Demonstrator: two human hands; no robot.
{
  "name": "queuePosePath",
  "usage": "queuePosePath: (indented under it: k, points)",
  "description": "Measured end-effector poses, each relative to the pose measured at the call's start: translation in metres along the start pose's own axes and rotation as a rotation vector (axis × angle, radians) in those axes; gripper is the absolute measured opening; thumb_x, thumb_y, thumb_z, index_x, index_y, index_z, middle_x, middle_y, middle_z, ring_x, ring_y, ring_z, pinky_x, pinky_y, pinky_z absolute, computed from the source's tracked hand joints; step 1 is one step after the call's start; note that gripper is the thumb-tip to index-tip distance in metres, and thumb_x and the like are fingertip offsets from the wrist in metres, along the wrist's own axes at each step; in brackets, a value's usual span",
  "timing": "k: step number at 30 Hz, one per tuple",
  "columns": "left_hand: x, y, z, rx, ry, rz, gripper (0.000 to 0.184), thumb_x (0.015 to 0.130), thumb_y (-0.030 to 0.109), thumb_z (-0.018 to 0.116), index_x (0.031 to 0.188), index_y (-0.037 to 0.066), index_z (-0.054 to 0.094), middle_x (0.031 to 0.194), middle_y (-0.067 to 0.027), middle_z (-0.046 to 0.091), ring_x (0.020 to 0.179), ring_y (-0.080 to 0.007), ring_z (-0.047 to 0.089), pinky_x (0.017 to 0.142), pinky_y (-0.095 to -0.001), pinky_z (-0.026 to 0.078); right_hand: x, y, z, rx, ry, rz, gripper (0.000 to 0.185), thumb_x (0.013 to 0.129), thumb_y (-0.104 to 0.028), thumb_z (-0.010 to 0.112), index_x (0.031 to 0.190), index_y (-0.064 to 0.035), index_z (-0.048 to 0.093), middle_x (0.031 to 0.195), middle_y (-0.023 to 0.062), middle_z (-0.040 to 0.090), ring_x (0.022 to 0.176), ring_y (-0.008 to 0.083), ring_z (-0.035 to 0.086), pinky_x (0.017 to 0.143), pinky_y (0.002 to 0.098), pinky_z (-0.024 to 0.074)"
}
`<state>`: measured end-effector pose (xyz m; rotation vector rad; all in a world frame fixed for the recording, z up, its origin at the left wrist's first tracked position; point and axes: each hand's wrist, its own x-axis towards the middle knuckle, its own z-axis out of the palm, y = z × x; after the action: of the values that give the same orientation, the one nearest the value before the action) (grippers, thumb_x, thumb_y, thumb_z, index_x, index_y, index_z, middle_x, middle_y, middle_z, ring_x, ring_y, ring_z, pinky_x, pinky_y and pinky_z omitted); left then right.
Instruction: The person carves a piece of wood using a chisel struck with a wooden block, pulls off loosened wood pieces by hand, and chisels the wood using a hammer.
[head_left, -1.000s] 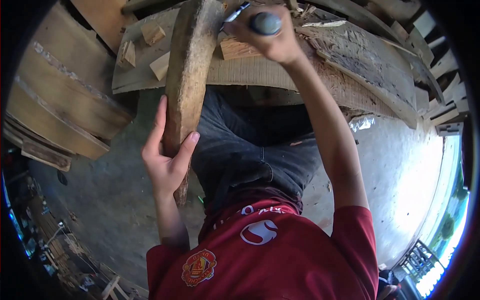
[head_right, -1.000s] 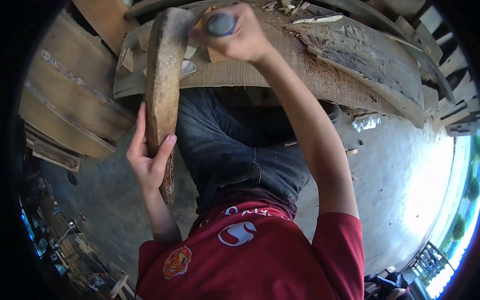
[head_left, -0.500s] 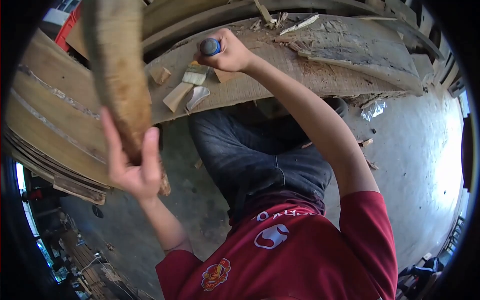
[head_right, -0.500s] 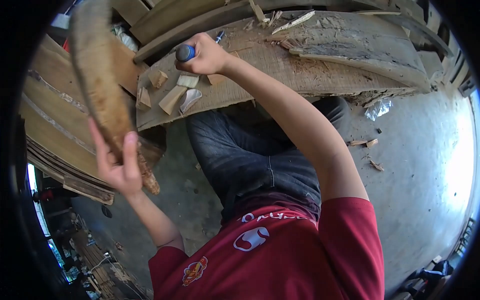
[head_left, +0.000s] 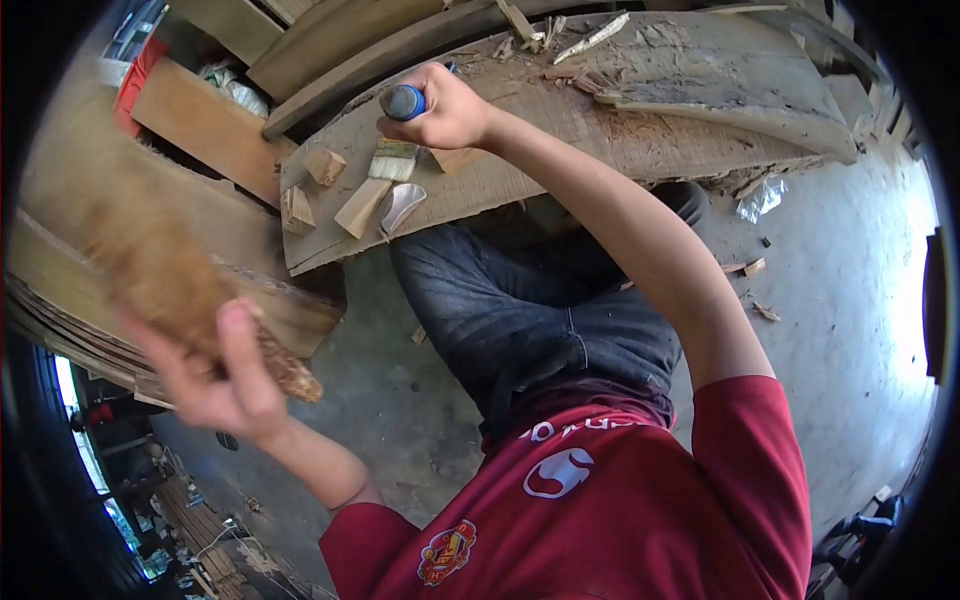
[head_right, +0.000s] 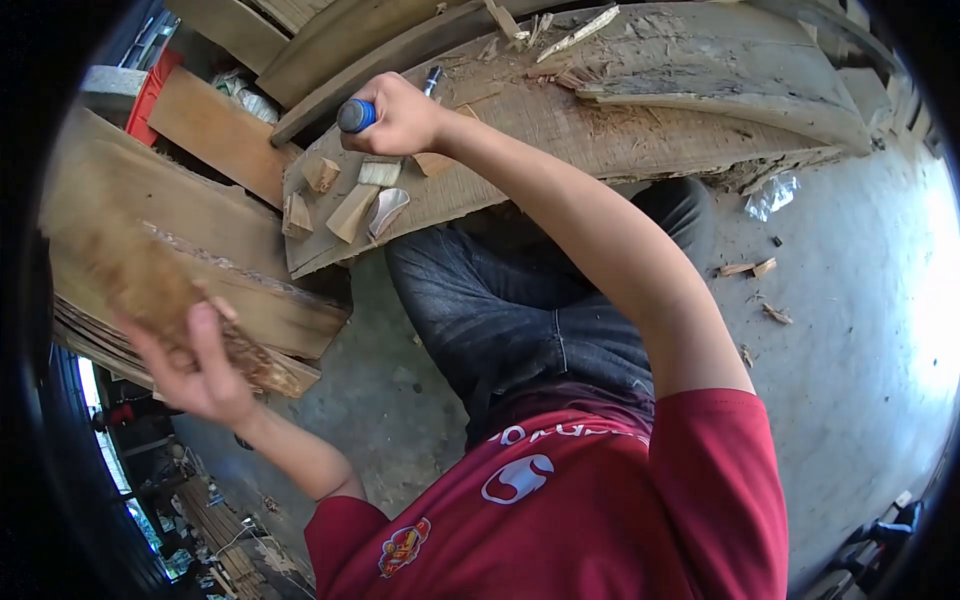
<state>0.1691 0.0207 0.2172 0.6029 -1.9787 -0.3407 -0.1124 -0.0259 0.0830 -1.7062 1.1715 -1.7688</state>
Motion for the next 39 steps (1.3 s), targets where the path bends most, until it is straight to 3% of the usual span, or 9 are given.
queuePosePath:
  k: [2, 20, 23, 25, 27, 31, 32, 35, 39]
  points:
    - [-0.009, -0.016, 0.013, 0.013, -0.195, 0.012, 0.07, 0.084, 0.003, 0.07, 0.146, -0.006, 0.037, 0.142, -0.0211, 0.05, 0.132, -0.0279, 0.047, 0.108, -0.0357, 0.037, 0.004, 0.008, 0.003, -0.029, 0.0, -0.043, 0.027, 0.073, -0.011, 0.07, 0.059, 0.0, 0.05, 0.053, 0.0052, 0.045, 0.052, 0.0111, 0.042, 0.05, 0.032, 0.0379]
    - [-0.018, -0.024, 0.037, -0.191, -0.541, -0.294, 0.063, 0.086, 0.002, 0.069, 0.143, -0.004, 0.044, 0.146, -0.0179, 0.048, 0.134, -0.0236, 0.045, 0.109, -0.0337, 0.035, -0.002, 0.019, 0.008, -0.033, 0.187, -0.155, 0.022, 0.067, -0.016, 0.072, 0.064, 0.001, 0.059, 0.057, 0.0147, 0.054, 0.05, 0.0193, 0.049, 0.054, 0.0355, 0.046]
    - [-0.011, 0.0, 0.019, -0.08, -0.296, -0.2, 0.066, 0.083, -0.002, 0.068, 0.144, -0.006, 0.041, 0.143, -0.0192, 0.05, 0.128, -0.0261, 0.051, 0.106, -0.0339, 0.039, 0.004, 0.012, 0.002, -0.129, 0.112, -0.079, 0.022, 0.078, -0.01, 0.07, 0.062, -0.0028, 0.057, 0.054, -0.0009, 0.055, 0.056, 0.0059, 0.056, 0.051, 0.0266, 0.0441]
    - [0.001, 0.032, 0.003, -0.104, -0.107, -0.2, 0.066, 0.089, -0.004, 0.059, 0.149, -0.005, 0.031, 0.118, -0.022, 0.064, 0.083, -0.0184, 0.063, 0.068, -0.0286, 0.052, 0.003, 0.012, 0.002, -0.068, 0.129, -0.037, 0.025, 0.078, -0.011, 0.07, 0.06, -0.0024, 0.056, 0.052, -0.0002, 0.053, 0.051, 0.0059, 0.053, 0.048, 0.0262, 0.0426]
    - [0.005, 0.03, 0.008, -0.141, 0.036, -0.113, 0.073, 0.08, -0.005, 0.062, 0.147, -0.007, 0.033, 0.12, -0.0269, 0.062, 0.096, -0.0278, 0.068, 0.083, -0.0302, 0.055, 0.004, 0.011, -0.001, -0.078, 0.106, 0.008, 0.027, 0.078, -0.011, 0.07, 0.059, -0.0013, 0.054, 0.052, 0.0004, 0.054, 0.05, 0.0069, 0.054, 0.047, 0.0262, 0.0431]
    - [-0.005, -0.016, 0.047, 0.142, -0.68, 0.038, 0.063, 0.083, 0.002, 0.072, 0.141, -0.003, 0.047, 0.143, -0.0167, 0.052, 0.135, -0.0231, 0.045, 0.11, -0.0343, 0.036, 0.014, 0.018, 0.009, 0.037, 0.247, -0.229, 0.02, 0.066, -0.02, 0.073, 0.068, -0.0011, 0.067, 0.055, 0.0119, 0.056, 0.052, 0.0185, 0.05, 0.057, 0.0349, 0.048]
    - [-0.007, -0.014, 0.042, -0.007, -0.628, -0.02, 0.063, 0.083, 0.001, 0.071, 0.142, -0.003, 0.046, 0.143, -0.0167, 0.051, 0.134, -0.023, 0.046, 0.109, -0.0339, 0.036, 0.021, 0.018, 0.01, 0.052, 0.352, -0.512, 0.019, 0.066, -0.02, 0.073, 0.069, -0.0012, 0.068, 0.056, 0.0112, 0.058, 0.052, 0.0184, 0.052, 0.058, 0.0349, 0.0485]
    - [0.003, 0.0, 0.032, -0.122, -0.386, -0.082, 0.065, 0.084, -0.004, 0.066, 0.144, -0.004, 0.042, 0.146, -0.017, 0.047, 0.129, -0.025, 0.05, 0.107, -0.0334, 0.039, 0.009, 0.014, 0.0, 0.037, 0.104, 0.164, 0.023, 0.067, -0.019, 0.073, 0.062, -0.0002, 0.06, 0.052, 0.0043, 0.055, 0.052, 0.0138, 0.056, 0.053, 0.0312, 0.0473]
    - [0.017, 0.005, 0.019, -0.103, -0.202, -0.076, 0.067, 0.086, -0.001, 0.066, 0.147, -0.003, 0.038, 0.145, -0.0188, 0.048, 0.13, -0.0271, 0.05, 0.105, -0.0347, 0.041, 0.018, 0.021, -0.004, -0.077, 0.125, 0.078, 0.02, 0.068, -0.018, 0.073, 0.065, -0.0006, 0.063, 0.054, 0.0079, 0.056, 0.053, 0.0125, 0.056, 0.054, 0.0306, 0.048]
